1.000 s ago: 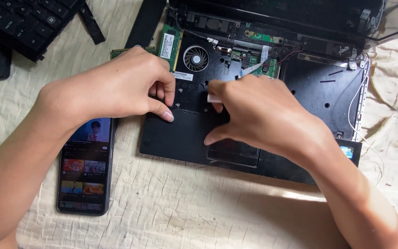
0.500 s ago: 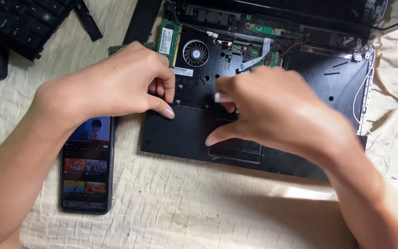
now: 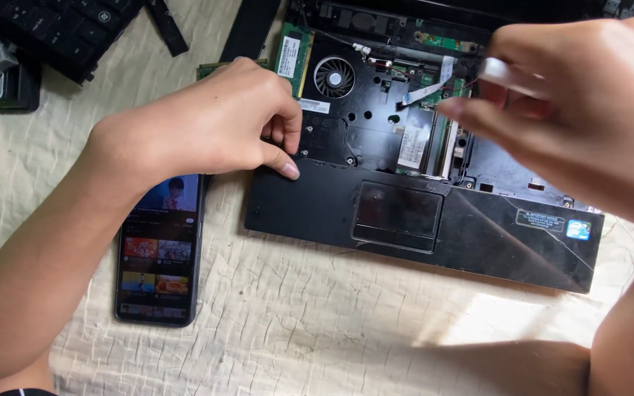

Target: Disassembling a laptop to remove RAM and disconnect internal ribbon cables using a prying tool.

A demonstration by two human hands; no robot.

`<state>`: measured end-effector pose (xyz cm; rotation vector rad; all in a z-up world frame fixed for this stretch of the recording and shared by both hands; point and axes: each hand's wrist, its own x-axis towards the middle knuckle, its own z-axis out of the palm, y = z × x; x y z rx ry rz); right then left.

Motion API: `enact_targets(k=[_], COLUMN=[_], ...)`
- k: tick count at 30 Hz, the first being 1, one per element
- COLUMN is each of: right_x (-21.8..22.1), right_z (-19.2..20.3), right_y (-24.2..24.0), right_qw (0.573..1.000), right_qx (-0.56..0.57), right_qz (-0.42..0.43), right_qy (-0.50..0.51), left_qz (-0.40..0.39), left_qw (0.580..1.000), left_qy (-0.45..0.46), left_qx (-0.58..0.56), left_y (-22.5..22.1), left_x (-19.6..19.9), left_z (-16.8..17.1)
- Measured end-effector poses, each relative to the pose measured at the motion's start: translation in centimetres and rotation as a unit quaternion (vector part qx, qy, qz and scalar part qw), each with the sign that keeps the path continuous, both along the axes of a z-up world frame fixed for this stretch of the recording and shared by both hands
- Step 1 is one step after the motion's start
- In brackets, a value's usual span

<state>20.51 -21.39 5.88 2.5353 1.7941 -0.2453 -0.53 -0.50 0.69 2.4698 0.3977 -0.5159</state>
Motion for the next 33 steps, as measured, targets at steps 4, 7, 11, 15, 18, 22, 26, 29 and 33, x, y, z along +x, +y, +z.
enact_targets(k=[4,7,11,15,18,22,26,29,33], right_x=[0.6,1.3,-1.0,-3.5,-4.2,-3.7,-3.1,-2.1,-1.1], right_z=[0.3,-0.4,-0.7,-2.3,-2.4,-2.7,-3.4,-4.6,-5.9], right_y=[-1.3,-2.0,-0.8,-0.8,-3.6,-7.2,-9.8,-10.9,-11.1], right_qw=[0.995,0.986,0.995,0.993,0.99,0.988,0.975,0.961,0.954], right_qx=[0.04,0.071,-0.013,-0.042,0.036,0.094,0.187,0.218,0.167], right_qz=[-0.028,-0.061,-0.041,0.046,0.079,0.059,-0.016,-0.087,-0.157], right_qy=[0.085,0.136,0.088,0.099,0.115,0.105,0.117,0.144,0.192], left_qz=[-0.008,-0.028,-0.018,-0.005,-0.017,-0.017,-0.012,-0.017,-0.016], left_qw=[0.999,0.996,0.999,0.999,0.998,0.998,0.995,0.994,0.993], left_qy=[0.017,0.017,-0.005,0.044,0.041,0.055,0.093,0.106,0.118], left_qx=[0.045,0.08,0.05,0.028,0.037,0.019,0.027,0.037,0.027], left_y=[-1.1,-1.1,-0.7,-0.5,-0.4,-0.4,-0.5,-0.1,-0.2], left_x=[-0.5,-0.8,-1.5,-1.6,-1.8,-1.8,-1.7,-1.7,-1.3], left_z=[1.8,2.4,3.0,3.9,3.9,4.4,4.6,4.0,3.9])
